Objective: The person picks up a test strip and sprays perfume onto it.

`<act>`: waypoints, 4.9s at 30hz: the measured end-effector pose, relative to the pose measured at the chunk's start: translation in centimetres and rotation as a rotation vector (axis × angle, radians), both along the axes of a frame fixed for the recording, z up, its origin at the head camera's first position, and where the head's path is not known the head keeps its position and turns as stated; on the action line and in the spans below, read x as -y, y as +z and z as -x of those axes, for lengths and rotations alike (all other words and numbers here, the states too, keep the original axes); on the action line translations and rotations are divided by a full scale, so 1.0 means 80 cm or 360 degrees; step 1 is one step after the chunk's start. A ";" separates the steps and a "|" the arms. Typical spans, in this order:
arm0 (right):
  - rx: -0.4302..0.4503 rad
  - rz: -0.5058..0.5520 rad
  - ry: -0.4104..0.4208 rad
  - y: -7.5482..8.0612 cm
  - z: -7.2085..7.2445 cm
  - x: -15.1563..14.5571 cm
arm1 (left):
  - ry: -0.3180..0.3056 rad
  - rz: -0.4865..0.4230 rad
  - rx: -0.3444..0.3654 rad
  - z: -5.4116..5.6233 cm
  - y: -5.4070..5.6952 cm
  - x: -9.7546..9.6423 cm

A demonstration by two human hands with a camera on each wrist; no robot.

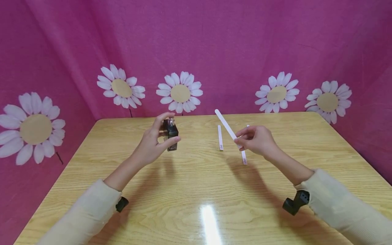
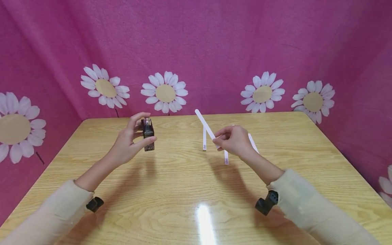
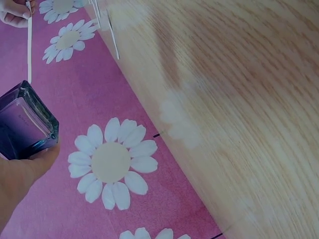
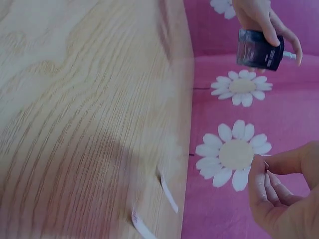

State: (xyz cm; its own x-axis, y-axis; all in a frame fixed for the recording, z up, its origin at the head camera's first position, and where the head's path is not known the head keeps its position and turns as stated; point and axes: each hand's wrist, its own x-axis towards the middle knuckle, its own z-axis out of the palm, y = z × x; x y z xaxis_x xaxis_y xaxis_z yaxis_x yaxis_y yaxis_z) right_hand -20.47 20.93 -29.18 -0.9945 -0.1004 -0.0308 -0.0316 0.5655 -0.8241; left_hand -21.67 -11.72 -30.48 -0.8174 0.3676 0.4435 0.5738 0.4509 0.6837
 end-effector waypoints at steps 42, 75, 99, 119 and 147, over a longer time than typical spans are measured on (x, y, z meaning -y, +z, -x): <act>-0.0015 0.0062 0.0184 0.019 -0.018 0.047 | 0.0094 -0.0070 -0.0093 -0.008 -0.006 -0.010; 0.0110 0.0201 0.0125 0.010 -0.020 0.005 | 0.0108 -0.0160 -0.0004 -0.010 -0.002 0.003; 0.0352 0.0505 -0.0134 -0.041 0.036 -0.123 | 0.0109 -0.0147 -0.0045 -0.010 -0.004 0.013; 0.0446 0.0111 -0.0519 -0.082 0.069 -0.199 | 0.0132 -0.0142 -0.0045 -0.013 -0.007 0.021; 0.0434 -0.0274 -0.0603 -0.084 0.057 -0.212 | 0.0147 -0.0193 0.0039 -0.013 -0.010 0.034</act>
